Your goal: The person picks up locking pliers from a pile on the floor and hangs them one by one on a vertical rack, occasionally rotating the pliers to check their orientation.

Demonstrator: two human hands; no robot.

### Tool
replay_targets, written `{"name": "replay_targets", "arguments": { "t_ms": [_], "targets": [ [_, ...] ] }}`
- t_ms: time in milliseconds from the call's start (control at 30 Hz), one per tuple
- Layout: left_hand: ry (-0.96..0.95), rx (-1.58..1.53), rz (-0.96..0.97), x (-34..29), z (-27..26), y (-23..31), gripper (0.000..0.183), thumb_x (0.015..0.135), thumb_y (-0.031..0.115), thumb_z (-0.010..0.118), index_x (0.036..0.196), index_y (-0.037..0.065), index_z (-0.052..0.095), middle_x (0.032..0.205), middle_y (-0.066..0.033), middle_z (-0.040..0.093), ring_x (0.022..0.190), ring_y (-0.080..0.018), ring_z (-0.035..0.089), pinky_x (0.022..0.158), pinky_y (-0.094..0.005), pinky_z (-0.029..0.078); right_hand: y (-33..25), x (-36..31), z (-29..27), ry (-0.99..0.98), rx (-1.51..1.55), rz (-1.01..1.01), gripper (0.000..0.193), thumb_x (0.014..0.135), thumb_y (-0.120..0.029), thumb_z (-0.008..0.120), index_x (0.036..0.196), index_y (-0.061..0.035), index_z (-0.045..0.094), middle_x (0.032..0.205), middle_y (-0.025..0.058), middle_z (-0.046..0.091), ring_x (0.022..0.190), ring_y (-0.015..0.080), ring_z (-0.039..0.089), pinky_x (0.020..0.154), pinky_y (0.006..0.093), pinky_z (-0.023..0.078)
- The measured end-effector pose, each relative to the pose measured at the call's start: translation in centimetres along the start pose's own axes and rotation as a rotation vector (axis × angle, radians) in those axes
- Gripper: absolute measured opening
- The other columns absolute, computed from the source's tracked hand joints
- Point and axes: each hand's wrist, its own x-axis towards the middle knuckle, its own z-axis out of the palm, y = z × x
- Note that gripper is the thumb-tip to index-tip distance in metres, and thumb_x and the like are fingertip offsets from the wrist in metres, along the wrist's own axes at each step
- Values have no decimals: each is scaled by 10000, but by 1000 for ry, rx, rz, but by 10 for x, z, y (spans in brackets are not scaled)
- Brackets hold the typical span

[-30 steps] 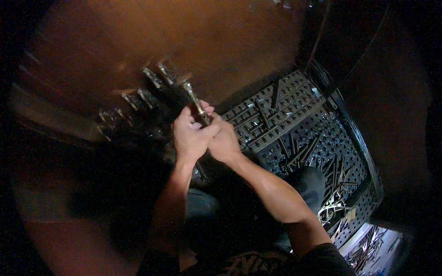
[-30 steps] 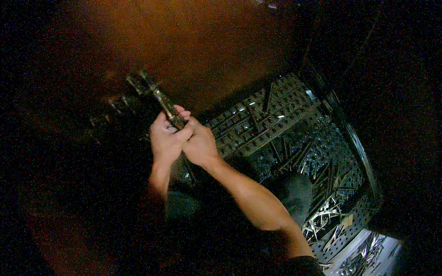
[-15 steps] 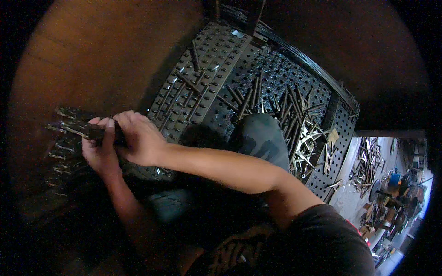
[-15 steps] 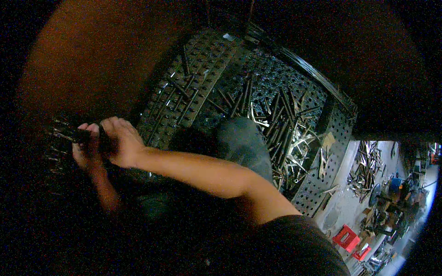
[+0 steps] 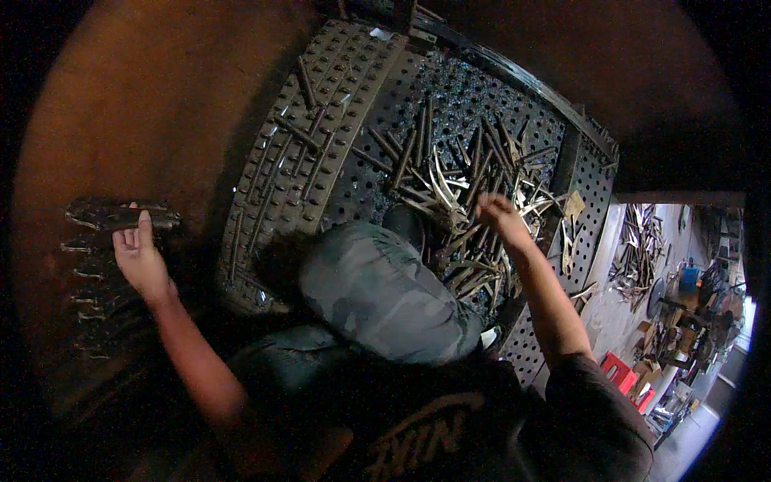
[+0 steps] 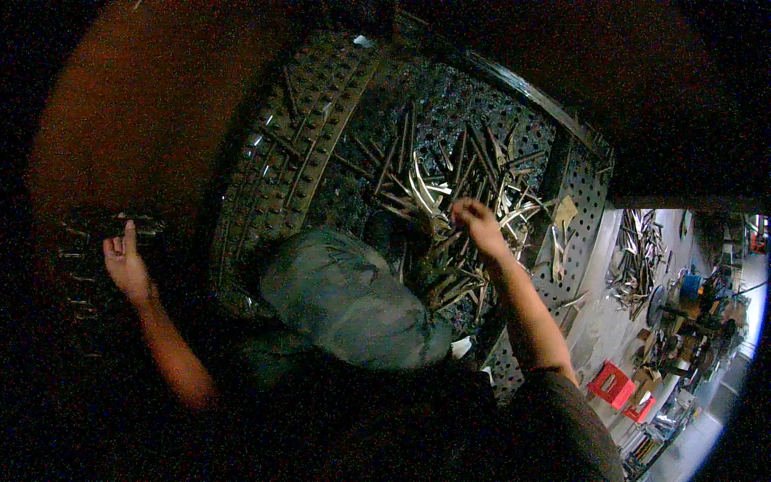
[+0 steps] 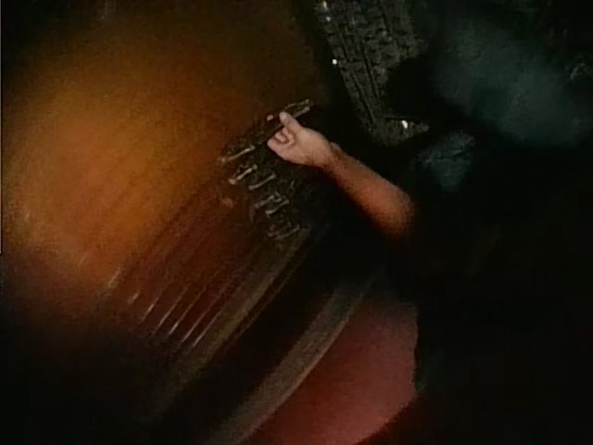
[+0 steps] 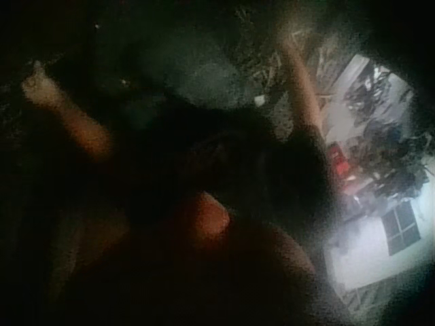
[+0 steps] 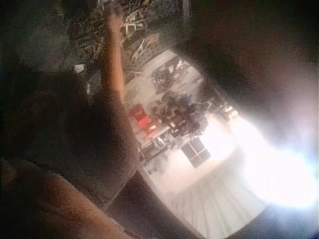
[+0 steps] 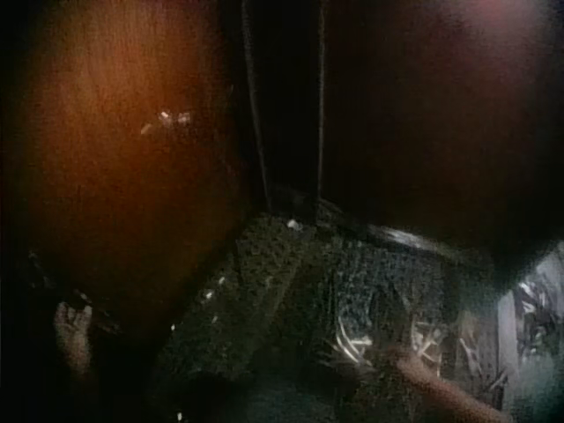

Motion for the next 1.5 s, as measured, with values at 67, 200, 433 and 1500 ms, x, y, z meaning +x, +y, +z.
{"name": "replay_targets", "arguments": {
  "t_ms": [67, 200, 433, 1500],
  "targets": [
    [76, 74, -95, -3, 18, 21, 293, 955, 46, 647, 1222, -43, 565, 1283, -145, 635, 1116, -195, 594, 1011, -332, 440, 61, -25, -3, 68, -75, 187, 123, 973, -154, 621, 1039, -52, 645, 930, 8, 651, 809, 114, 590, 747, 252, 473],
    [4, 38, -77, 19, 12, 28, 285, 959, 57, 649, 1220, -35, 578, 1228, -125, 655, 1084, -187, 594, 996, -325, 438, 100, -33, 19, 31, -64, 226, 86, 942, -104, 618, 999, -47, 647, 899, 0, 649, 799, 89, 576, 728, 249, 472],
    [-5, 57, -20, 42, 17, 16, 332, 947, 204, 694, 1159, -1, 541, 1174, -96, 596, 1061, -198, 550, 986, -333, 427, 64, 5, 52, 193, -842, -1, 422, 849, -242, 710, 1220, -59, 623, 1138, 199, 648, 1053, 405, 623, 911, 468, 511],
    [-553, -83, -158, -45, 11, 43, 513, 962, 306, 683, 1362, 17, 546, 1264, -123, 648, 1177, -221, 603, 1033, -352, 457, 27, -5, 55, 296, -1210, -145, 819, 620, -196, 851, 1295, -4, 429, 1086, 174, 570, 1061, 382, 544, 966, 467, 403]
  ]
}}
